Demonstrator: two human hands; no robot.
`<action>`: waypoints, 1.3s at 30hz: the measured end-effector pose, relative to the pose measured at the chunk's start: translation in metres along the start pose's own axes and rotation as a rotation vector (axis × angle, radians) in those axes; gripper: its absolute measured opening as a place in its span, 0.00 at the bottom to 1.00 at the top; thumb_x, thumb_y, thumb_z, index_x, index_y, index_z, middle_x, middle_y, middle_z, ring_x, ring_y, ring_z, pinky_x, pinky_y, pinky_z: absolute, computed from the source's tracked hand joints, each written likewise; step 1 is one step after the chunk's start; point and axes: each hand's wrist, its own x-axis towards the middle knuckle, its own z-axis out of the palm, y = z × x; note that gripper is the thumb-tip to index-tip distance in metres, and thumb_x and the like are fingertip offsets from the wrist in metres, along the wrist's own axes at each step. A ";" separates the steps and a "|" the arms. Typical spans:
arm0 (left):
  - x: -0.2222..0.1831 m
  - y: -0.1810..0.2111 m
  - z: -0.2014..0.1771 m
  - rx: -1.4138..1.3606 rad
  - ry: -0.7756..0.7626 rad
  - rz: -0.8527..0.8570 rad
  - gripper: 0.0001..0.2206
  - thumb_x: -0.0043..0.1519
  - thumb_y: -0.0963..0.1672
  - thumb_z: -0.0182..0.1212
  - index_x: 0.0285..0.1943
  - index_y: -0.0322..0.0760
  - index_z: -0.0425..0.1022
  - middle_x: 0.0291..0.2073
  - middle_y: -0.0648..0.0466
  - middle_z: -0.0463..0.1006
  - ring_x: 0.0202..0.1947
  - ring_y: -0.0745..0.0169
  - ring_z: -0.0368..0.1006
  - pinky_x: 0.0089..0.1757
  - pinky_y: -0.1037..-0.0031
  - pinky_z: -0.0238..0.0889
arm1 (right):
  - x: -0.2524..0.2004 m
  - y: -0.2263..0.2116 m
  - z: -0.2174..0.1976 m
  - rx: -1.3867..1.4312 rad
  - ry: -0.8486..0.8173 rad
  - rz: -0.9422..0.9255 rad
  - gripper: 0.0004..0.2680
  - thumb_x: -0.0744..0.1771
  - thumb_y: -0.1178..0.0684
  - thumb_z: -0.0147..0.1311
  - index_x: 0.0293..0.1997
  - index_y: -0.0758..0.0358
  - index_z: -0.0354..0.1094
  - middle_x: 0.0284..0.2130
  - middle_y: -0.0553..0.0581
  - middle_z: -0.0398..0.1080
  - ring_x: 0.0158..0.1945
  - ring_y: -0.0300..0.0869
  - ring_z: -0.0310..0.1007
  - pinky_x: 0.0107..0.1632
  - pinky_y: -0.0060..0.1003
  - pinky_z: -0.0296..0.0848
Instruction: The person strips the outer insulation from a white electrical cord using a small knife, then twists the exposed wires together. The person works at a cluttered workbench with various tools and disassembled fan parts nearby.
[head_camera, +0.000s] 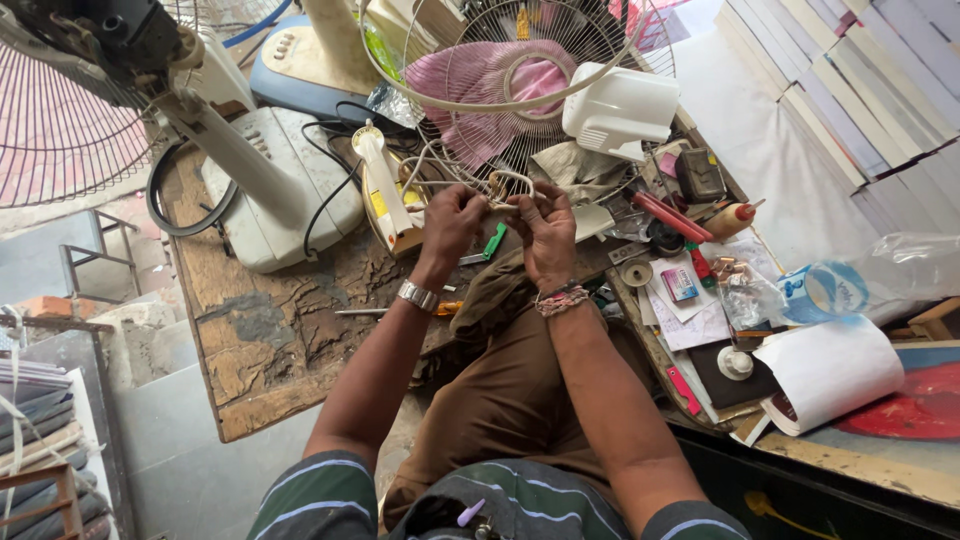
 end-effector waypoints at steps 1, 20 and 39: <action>-0.005 0.000 0.000 -0.076 -0.012 -0.023 0.07 0.66 0.42 0.58 0.37 0.30 0.76 0.23 0.50 0.79 0.19 0.68 0.73 0.22 0.77 0.65 | -0.001 -0.001 0.001 -0.023 0.020 0.036 0.13 0.67 0.57 0.58 0.55 0.58 0.61 0.36 0.58 0.77 0.38 0.41 0.80 0.38 0.34 0.80; -0.038 -0.009 0.009 0.256 0.026 -0.069 0.19 0.67 0.52 0.59 0.40 0.30 0.75 0.26 0.49 0.80 0.27 0.58 0.77 0.31 0.65 0.69 | 0.010 0.030 -0.038 -0.055 -0.044 0.355 0.06 0.68 0.53 0.61 0.45 0.64 0.73 0.35 0.52 0.77 0.36 0.38 0.76 0.38 0.32 0.75; -0.112 -0.039 0.052 0.598 -0.154 0.651 0.11 0.61 0.48 0.63 0.29 0.42 0.72 0.22 0.47 0.75 0.24 0.43 0.74 0.28 0.56 0.67 | 0.031 0.003 -0.045 0.120 0.161 0.308 0.06 0.70 0.55 0.50 0.46 0.66 0.69 0.33 0.56 0.74 0.37 0.44 0.76 0.43 0.43 0.79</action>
